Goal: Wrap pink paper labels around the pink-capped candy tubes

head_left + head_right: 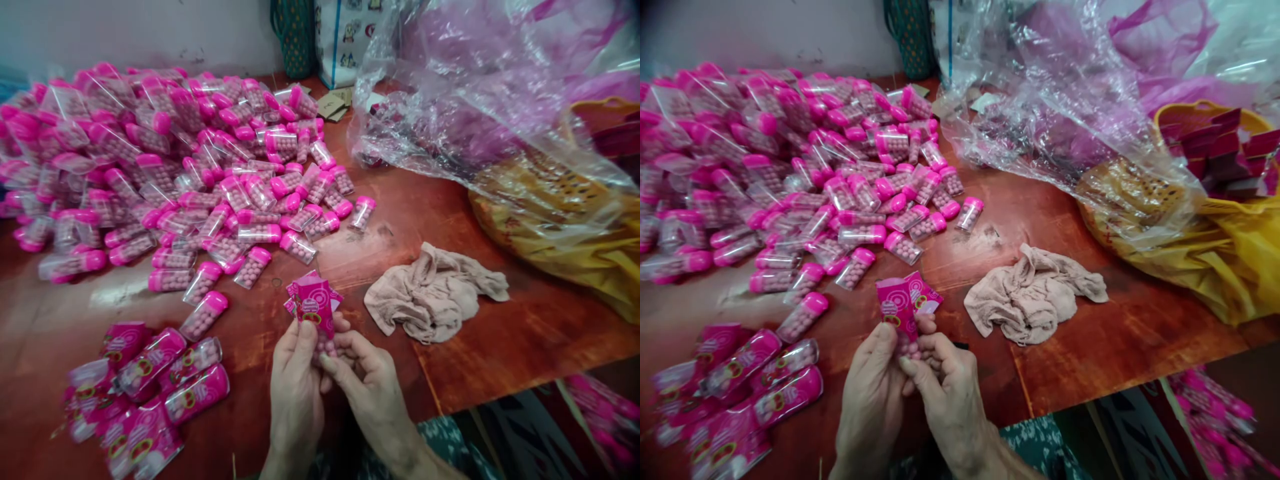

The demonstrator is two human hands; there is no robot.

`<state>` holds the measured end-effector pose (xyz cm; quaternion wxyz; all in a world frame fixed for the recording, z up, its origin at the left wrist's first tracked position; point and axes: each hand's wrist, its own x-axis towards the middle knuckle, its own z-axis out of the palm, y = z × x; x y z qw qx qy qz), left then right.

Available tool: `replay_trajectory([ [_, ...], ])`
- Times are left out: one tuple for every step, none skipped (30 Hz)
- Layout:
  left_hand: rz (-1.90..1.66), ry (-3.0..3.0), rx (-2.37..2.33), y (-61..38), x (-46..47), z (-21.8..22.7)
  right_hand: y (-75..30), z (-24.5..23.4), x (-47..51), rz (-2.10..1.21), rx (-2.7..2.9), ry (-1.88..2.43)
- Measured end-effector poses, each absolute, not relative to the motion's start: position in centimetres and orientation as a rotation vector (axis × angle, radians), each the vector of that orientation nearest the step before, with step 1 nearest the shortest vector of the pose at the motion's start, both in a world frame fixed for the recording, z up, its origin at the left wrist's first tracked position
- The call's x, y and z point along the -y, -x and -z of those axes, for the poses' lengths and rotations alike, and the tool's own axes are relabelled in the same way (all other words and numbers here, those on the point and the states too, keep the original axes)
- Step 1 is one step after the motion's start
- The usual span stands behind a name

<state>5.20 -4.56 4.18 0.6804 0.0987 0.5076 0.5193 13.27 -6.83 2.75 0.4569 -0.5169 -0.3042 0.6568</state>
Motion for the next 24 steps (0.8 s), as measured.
replay_trajectory([
  [-1.166,-0.203,-1.138,-5.4,4.7,-4.1,-13.2,-2.7,6.9,-1.594,0.756,1.293],
  [-1.165,-0.186,-1.142,-5.6,4.9,-4.0,-13.2,-2.7,7.0,-1.568,0.774,1.309],
  [-1.168,-0.168,-1.147,-5.8,5.1,-4.0,-13.3,-2.8,7.0,-1.542,0.801,1.323],
  [-1.172,-0.148,-1.154,-6.0,5.2,-3.9,-13.3,-2.8,7.0,-1.513,0.827,1.336],
  [-1.180,-0.126,-1.158,-6.2,5.3,-3.8,-13.4,-2.8,6.9,-1.486,0.848,1.347],
  [-1.188,-0.103,-1.159,-6.3,5.4,-3.8,-13.5,-2.9,6.9,-1.466,0.862,1.354],
  [-1.195,-0.080,-1.156,-6.5,5.5,-3.7,-13.6,-2.9,6.8,-1.455,0.864,1.357],
  [-1.205,-0.060,-1.153,-6.6,5.5,-3.7,-13.6,-2.9,6.7,-1.454,0.855,1.356],
  [-1.212,-0.045,-1.149,-6.7,5.6,-3.7,-13.6,-2.9,6.6,-1.460,0.835,1.354],
  [-1.215,-0.034,-1.146,-6.7,5.6,-3.7,-13.5,-2.8,6.6,-1.472,0.805,1.351],
  [-1.216,-0.022,-1.149,-6.7,5.7,-3.7,-13.4,-2.8,6.6,-1.485,0.773,1.347],
  [-1.214,-0.011,-1.156,-6.6,5.9,-3.7,-13.3,-2.7,6.6,-1.496,0.741,1.342],
  [-1.212,-0.001,-1.167,-6.5,6.1,-3.8,-13.2,-2.7,6.6,-1.504,0.716,1.336],
  [-1.211,0.007,-1.178,-6.4,6.3,-3.8,-13.1,-2.6,6.6,-1.509,0.700,1.331],
  [-1.208,0.012,-1.192,-6.3,6.6,-3.8,-13.0,-2.6,6.6,-1.509,0.695,1.327],
  [-1.212,0.012,-1.206,-6.2,6.9,-3.8,-13.0,-2.6,6.7,-1.507,0.696,1.324],
  [-1.222,0.007,-1.218,-6.1,7.2,-3.8,-12.9,-2.6,6.7,-1.502,0.698,1.323],
  [-1.236,-0.001,-1.226,-6.0,7.5,-3.8,-12.7,-2.6,6.7,-1.493,0.700,1.321],
  [-1.250,-0.010,-1.237,-5.9,7.8,-3.8,-12.6,-2.6,6.6,-1.487,0.700,1.319],
  [-1.258,-0.019,-1.247,-5.9,8.0,-3.8,-12.4,-2.5,6.6,-1.484,0.701,1.314],
  [-1.263,-0.030,-1.255,-5.8,8.2,-3.7,-12.2,-2.5,6.6,-1.484,0.701,1.308],
  [-1.261,-0.041,-1.260,-5.6,8.3,-3.7,-12.0,-2.5,6.5,-1.491,0.705,1.304],
  [-1.249,-0.051,-1.260,-5.3,8.3,-3.6,-11.8,-2.5,6.5,-1.512,0.716,1.298],
  [-1.235,-0.060,-1.259,-5.0,8.2,-3.5,-11.8,-2.5,6.5,-1.547,0.744,1.287],
])
